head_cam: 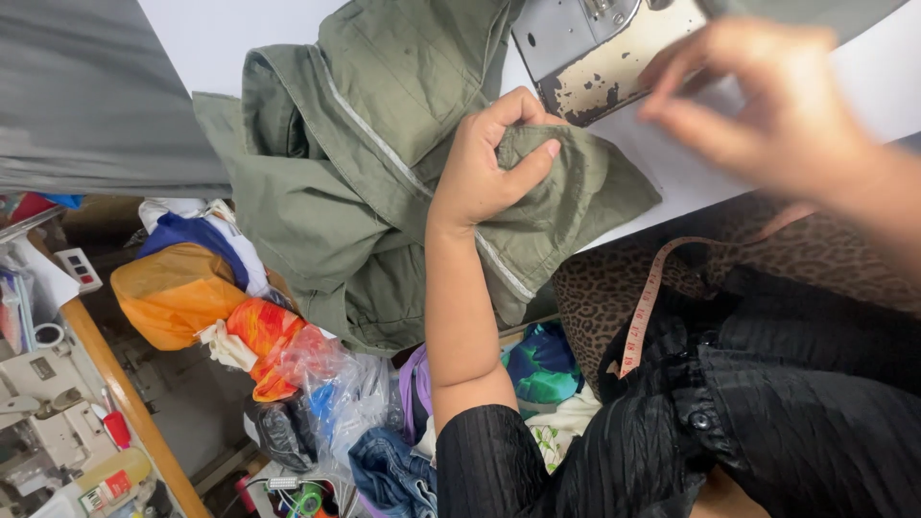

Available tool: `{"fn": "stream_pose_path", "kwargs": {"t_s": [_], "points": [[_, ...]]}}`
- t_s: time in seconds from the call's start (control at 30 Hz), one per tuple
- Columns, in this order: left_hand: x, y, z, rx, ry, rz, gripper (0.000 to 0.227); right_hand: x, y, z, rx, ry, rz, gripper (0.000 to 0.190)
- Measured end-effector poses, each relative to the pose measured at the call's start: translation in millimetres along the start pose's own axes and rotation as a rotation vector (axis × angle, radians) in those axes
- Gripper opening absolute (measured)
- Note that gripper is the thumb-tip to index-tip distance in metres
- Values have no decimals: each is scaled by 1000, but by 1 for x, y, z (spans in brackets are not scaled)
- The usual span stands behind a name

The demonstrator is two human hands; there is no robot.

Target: The person holds a green jacket and uses shears to cut a small piece of fabric from a seam near the cuff, then uses the shears to cut along a separate piece of the same fabric.

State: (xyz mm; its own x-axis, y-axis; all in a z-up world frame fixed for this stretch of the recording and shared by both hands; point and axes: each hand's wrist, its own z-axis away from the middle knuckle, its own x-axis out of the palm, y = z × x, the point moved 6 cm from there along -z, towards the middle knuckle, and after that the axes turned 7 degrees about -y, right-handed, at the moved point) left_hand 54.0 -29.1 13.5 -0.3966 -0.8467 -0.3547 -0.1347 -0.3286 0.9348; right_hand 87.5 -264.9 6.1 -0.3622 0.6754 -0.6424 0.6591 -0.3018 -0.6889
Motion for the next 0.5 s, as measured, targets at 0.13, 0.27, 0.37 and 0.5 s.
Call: {"fn": "stream_pose_path", "kwargs": {"t_s": [0.13,0.27,0.37,0.5], "points": [[-6,-2,2,9,19,69,18,38,-29,-9,-46,67,-177,18],[-8,4,1,56,28,83,19,48,-27,-12,11,110,-164,13],[-9,4,1,81,15,107,20,49,-25,-13,39,135,-114,18],[-10,0,1,47,48,80,29,50,-31,-16,-6,118,-103,13]]}}
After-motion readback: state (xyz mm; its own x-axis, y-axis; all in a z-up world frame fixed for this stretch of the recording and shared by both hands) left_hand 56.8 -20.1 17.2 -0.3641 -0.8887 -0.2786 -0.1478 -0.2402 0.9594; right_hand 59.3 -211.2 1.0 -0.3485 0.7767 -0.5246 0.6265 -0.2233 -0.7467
